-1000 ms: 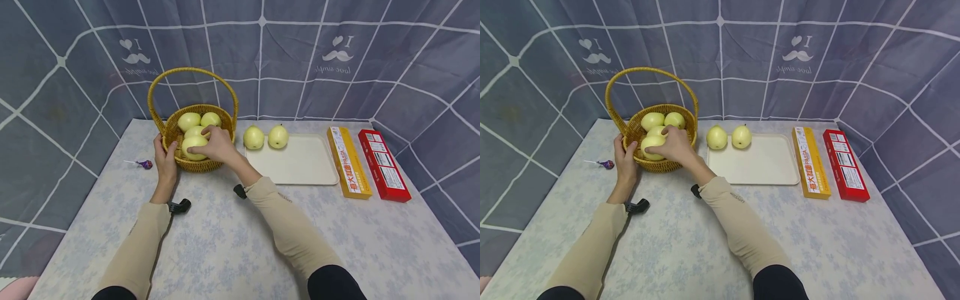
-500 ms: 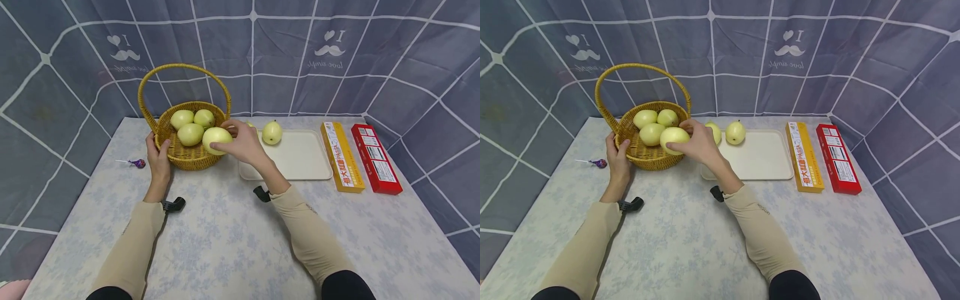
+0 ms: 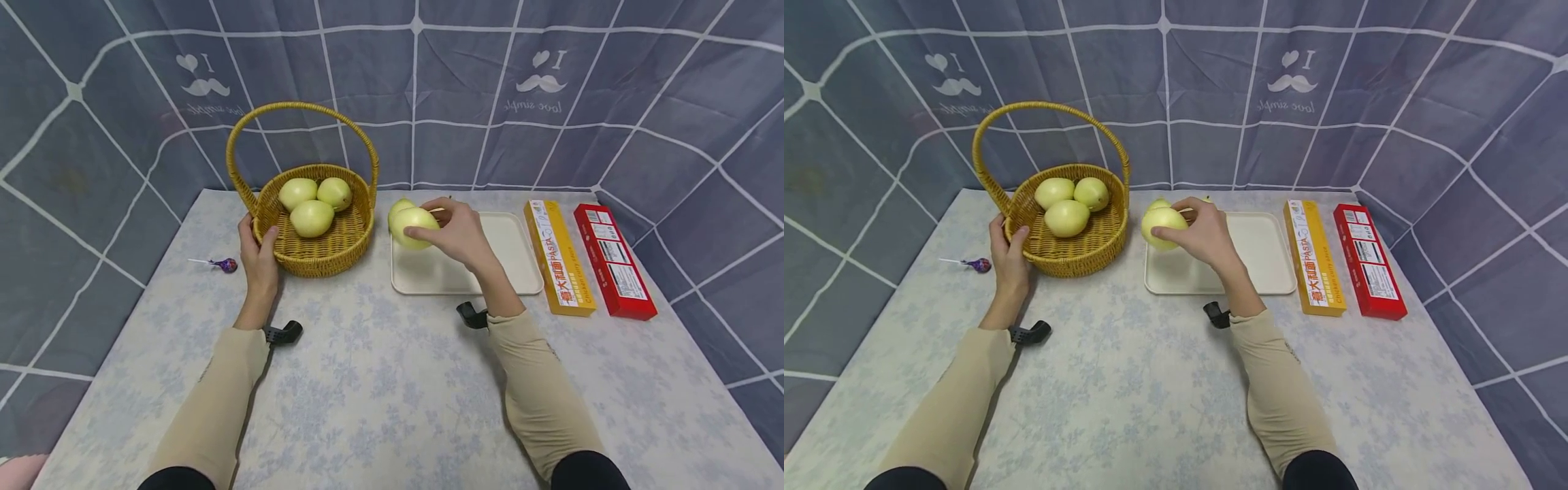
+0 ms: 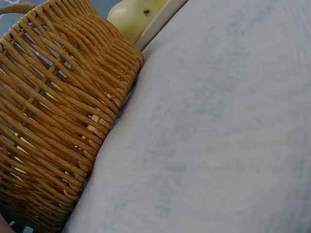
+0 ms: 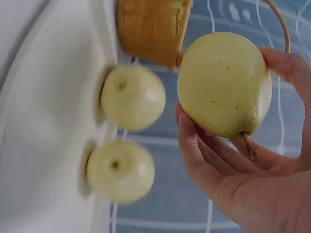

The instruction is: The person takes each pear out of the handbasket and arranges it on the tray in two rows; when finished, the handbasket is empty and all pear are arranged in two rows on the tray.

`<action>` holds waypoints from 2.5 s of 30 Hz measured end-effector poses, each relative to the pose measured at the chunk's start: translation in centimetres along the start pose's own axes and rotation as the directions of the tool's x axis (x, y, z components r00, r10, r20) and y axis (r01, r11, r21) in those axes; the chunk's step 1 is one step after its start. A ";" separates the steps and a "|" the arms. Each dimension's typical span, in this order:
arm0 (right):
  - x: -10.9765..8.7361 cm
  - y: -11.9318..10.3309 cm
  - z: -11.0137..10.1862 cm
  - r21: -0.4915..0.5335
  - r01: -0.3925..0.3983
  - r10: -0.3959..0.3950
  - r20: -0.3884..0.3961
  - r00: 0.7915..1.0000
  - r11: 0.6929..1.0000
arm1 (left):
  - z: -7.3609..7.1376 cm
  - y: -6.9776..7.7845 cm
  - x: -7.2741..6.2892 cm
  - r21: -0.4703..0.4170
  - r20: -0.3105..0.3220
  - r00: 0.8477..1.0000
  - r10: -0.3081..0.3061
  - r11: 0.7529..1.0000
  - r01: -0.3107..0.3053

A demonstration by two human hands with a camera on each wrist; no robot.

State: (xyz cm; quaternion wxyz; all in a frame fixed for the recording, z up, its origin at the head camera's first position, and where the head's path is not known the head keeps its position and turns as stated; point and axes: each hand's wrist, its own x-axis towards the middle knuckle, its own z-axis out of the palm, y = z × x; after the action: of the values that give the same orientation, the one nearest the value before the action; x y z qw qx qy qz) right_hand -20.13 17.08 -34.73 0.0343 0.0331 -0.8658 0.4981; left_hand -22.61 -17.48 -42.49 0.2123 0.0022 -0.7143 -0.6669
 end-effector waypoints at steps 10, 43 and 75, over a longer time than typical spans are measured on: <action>0.0 4.3 -5.1 -0.064 -0.193 0.189 -0.069 0.980 0.979 | -0.2 -3.0 1.4 -0.014 -0.008 1.000 0.005 1.000 -0.005; 2.0 10.8 -5.8 -0.090 -0.243 0.192 -0.381 0.905 0.966 | -0.2 -4.0 1.8 0.007 -0.006 1.000 -0.008 1.000 0.008; 3.4 10.3 -4.8 -0.157 -0.368 0.241 -0.517 0.821 0.916 | -0.4 -3.9 1.7 -0.006 -0.003 1.000 -0.004 1.000 0.004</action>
State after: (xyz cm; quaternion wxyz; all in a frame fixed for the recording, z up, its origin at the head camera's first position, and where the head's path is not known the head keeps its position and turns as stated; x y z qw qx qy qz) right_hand -24.29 26.27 -40.89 0.1745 -0.2381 -0.8783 0.3760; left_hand -25.11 -18.80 -45.73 0.2121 0.0040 -0.7118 -0.6696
